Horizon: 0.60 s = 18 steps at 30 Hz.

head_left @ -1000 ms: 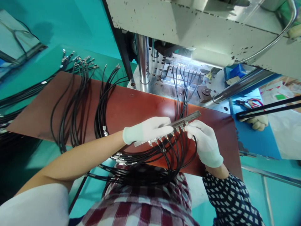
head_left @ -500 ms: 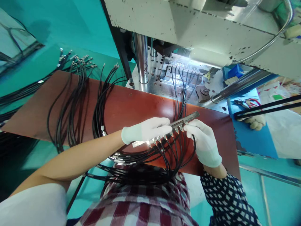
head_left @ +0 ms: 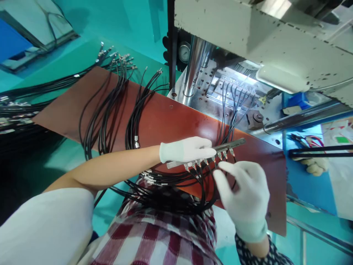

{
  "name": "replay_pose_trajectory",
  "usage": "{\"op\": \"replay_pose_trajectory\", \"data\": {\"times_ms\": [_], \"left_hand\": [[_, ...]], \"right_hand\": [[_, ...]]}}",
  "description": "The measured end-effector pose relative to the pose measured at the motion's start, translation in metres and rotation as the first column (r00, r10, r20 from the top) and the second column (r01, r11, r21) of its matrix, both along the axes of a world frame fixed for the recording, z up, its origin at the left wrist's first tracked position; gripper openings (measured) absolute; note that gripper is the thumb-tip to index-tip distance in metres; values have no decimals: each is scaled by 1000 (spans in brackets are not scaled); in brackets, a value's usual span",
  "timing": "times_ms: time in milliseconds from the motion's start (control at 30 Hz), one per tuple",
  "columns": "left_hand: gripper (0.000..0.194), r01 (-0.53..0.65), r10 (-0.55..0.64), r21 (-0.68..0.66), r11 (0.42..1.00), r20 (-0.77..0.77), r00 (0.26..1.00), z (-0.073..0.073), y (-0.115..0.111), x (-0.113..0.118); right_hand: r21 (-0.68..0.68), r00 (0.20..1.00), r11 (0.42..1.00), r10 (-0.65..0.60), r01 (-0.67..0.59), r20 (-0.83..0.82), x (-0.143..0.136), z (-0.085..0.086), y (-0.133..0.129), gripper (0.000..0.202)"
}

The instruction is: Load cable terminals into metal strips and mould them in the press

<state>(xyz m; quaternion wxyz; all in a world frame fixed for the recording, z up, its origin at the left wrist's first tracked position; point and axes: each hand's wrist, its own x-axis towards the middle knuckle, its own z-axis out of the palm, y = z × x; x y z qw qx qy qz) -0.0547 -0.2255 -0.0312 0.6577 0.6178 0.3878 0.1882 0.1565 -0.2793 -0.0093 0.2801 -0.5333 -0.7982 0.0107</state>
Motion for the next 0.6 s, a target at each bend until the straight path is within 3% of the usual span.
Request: {"op": "replay_pose_trajectory", "data": {"times_ms": [67,133,300,600], "left_hand": [[42,-19,19,25,1000,-11,1000,2,-1,0],[42,-44,45,45,998,-23,999,3,-1,0],[38,-40,41,28,999,-40,998,5,-3,1],[38,-74,86,170,983,-63,994,6,-5,3]], "right_hand": [[25,973,998,44,-50,226,-13,3,-7,13],[34,945,999,20,-33,326,-23,4,-7,11],[46,943,998,15,-32,332,-32,-2,1,17],[84,951,995,32,-60,306,-35,-8,2,26]]}}
